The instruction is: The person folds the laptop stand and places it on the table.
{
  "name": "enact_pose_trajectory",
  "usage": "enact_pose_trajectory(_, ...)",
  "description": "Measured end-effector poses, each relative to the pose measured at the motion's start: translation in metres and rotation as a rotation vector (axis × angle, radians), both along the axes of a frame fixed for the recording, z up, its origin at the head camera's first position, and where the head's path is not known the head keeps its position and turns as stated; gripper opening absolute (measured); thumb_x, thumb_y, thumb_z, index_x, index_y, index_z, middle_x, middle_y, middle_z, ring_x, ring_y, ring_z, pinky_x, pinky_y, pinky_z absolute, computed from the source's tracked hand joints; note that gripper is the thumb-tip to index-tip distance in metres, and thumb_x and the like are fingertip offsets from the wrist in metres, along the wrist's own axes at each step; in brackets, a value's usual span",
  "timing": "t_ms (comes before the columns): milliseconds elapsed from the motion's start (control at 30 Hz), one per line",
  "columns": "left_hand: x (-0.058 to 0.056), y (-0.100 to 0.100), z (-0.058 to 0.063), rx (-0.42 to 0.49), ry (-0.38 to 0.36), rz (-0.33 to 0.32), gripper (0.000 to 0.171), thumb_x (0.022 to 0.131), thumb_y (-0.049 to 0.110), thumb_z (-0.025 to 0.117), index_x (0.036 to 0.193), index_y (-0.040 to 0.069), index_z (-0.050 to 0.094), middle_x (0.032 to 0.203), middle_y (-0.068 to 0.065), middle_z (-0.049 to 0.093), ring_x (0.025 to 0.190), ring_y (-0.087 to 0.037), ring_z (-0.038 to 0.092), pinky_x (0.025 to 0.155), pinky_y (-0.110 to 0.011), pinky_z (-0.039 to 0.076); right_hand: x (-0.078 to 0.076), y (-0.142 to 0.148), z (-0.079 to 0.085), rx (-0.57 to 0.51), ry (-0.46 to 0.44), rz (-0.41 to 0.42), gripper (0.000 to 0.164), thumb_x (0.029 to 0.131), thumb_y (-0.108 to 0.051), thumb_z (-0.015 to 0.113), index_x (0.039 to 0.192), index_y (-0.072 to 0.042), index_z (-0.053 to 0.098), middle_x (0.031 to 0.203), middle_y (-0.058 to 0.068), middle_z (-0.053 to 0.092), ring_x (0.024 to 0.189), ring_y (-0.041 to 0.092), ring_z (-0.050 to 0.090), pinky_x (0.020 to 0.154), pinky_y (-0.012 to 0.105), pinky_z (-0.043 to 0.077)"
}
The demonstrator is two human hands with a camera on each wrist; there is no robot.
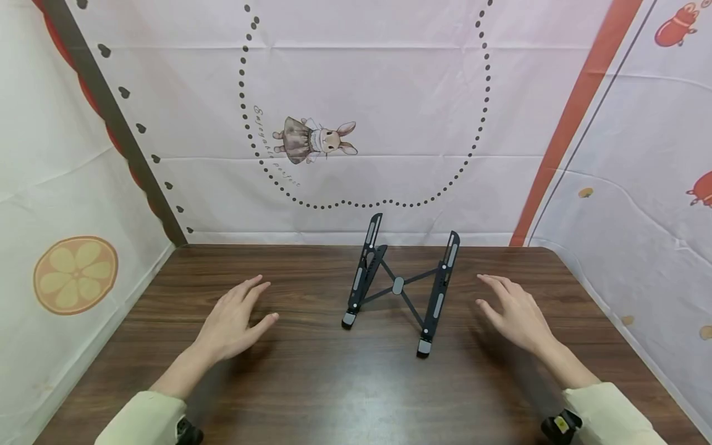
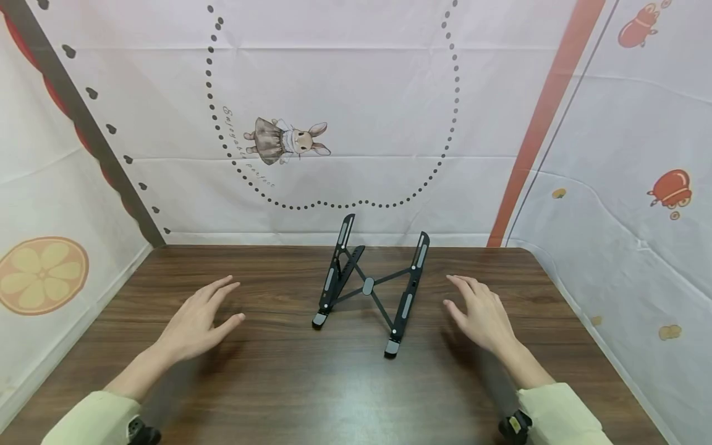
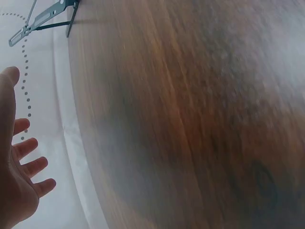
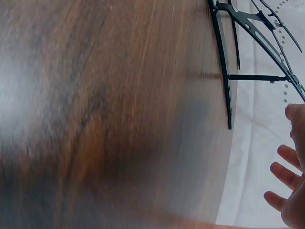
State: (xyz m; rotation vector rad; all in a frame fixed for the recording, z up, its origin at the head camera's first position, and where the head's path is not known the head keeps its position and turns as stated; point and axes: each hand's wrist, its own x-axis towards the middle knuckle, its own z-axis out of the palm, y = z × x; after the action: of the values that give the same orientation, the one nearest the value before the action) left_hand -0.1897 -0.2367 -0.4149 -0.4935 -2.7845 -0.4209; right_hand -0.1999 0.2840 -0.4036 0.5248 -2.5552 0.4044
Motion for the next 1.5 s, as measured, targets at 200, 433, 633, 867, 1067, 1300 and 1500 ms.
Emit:
enact_pose_trajectory(200, -0.002, 0.009, -0.001, 0.077, 0.008, -0.019, 0.064, 0.088, 0.052, 0.052, 0.136, 0.01, 0.042, 0.143, -0.011, 0.036, 0.128, -0.035, 0.036, 0.098, -0.058, 0.03, 0.0, -0.01, -0.004, -0.079, -0.012, 0.008, 0.043, 0.081, -0.009, 0.067, 0.121, -0.004, 0.055, 0.107, 0.018, 0.059, 0.091, 0.035, 0.057, 0.07, 0.052, 0.045)
enact_pose_trajectory(433, -0.005, 0.023, -0.002, 0.198, -0.007, -0.054, 0.057, 0.089, 0.048, 0.053, 0.134, 0.014, 0.045, 0.139, -0.009, 0.041, 0.125, -0.032, 0.04, 0.094, -0.056, 0.036, -0.001, -0.02, -0.009, -0.199, -0.033, 0.014, 0.038, 0.082, -0.005, 0.065, 0.119, -0.003, 0.056, 0.105, 0.017, 0.061, 0.091, 0.033, 0.061, 0.07, 0.05, 0.049)
enact_pose_trajectory(633, -0.01, 0.03, -0.007, 0.259, -0.038, -0.076, 0.053, 0.091, 0.045, 0.052, 0.133, 0.014, 0.046, 0.137, -0.007, 0.043, 0.121, -0.03, 0.043, 0.088, -0.052, 0.042, 0.0, -0.026, -0.013, -0.262, -0.099, 0.033, 0.036, 0.085, -0.004, 0.063, 0.12, -0.002, 0.055, 0.108, 0.018, 0.061, 0.091, 0.032, 0.063, 0.071, 0.045, 0.052)
enact_pose_trajectory(867, -0.018, 0.038, -0.008, 0.381, -0.095, -0.088, 0.049, 0.091, 0.042, 0.054, 0.131, 0.015, 0.048, 0.131, -0.007, 0.048, 0.11, -0.03, 0.052, 0.086, -0.05, 0.043, 0.002, -0.032, -0.014, -0.364, -0.206, 0.011, 0.032, 0.089, -0.007, 0.059, 0.12, -0.003, 0.054, 0.108, 0.018, 0.063, 0.093, 0.029, 0.063, 0.074, 0.043, 0.052)
enact_pose_trajectory(1067, -0.03, 0.049, -0.011, 0.484, -0.142, -0.123, 0.045, 0.091, 0.038, 0.055, 0.129, 0.013, 0.051, 0.127, -0.012, 0.052, 0.116, -0.034, 0.05, 0.089, -0.05, 0.044, 0.004, -0.044, -0.011, -0.454, -0.353, -0.03, 0.03, 0.092, -0.01, 0.054, 0.121, -0.003, 0.053, 0.105, 0.017, 0.064, 0.089, 0.028, 0.064, 0.069, 0.032, 0.054)
enact_pose_trajectory(1300, -0.042, 0.065, -0.012, 0.559, -0.206, -0.113, 0.045, 0.091, 0.041, 0.053, 0.126, 0.012, 0.053, 0.126, -0.007, 0.055, 0.112, -0.029, 0.054, 0.088, -0.047, 0.046, 0.005, -0.056, -0.013, -0.583, -0.45, -0.033, 0.031, 0.093, -0.009, 0.053, 0.123, -0.002, 0.05, 0.108, 0.019, 0.061, 0.09, 0.031, 0.064, 0.062, 0.023, 0.053)
enact_pose_trajectory(1500, -0.053, 0.078, -0.014, 0.607, -0.276, -0.094, 0.043, 0.091, 0.037, 0.055, 0.123, 0.008, 0.054, 0.121, -0.007, 0.058, 0.111, -0.024, 0.055, 0.089, -0.042, 0.047, 0.006, -0.063, -0.02, -0.688, -0.51, -0.013, 0.032, 0.093, -0.009, 0.052, 0.125, -0.001, 0.048, 0.111, 0.022, 0.059, 0.095, 0.031, 0.063, 0.067, 0.031, 0.055)
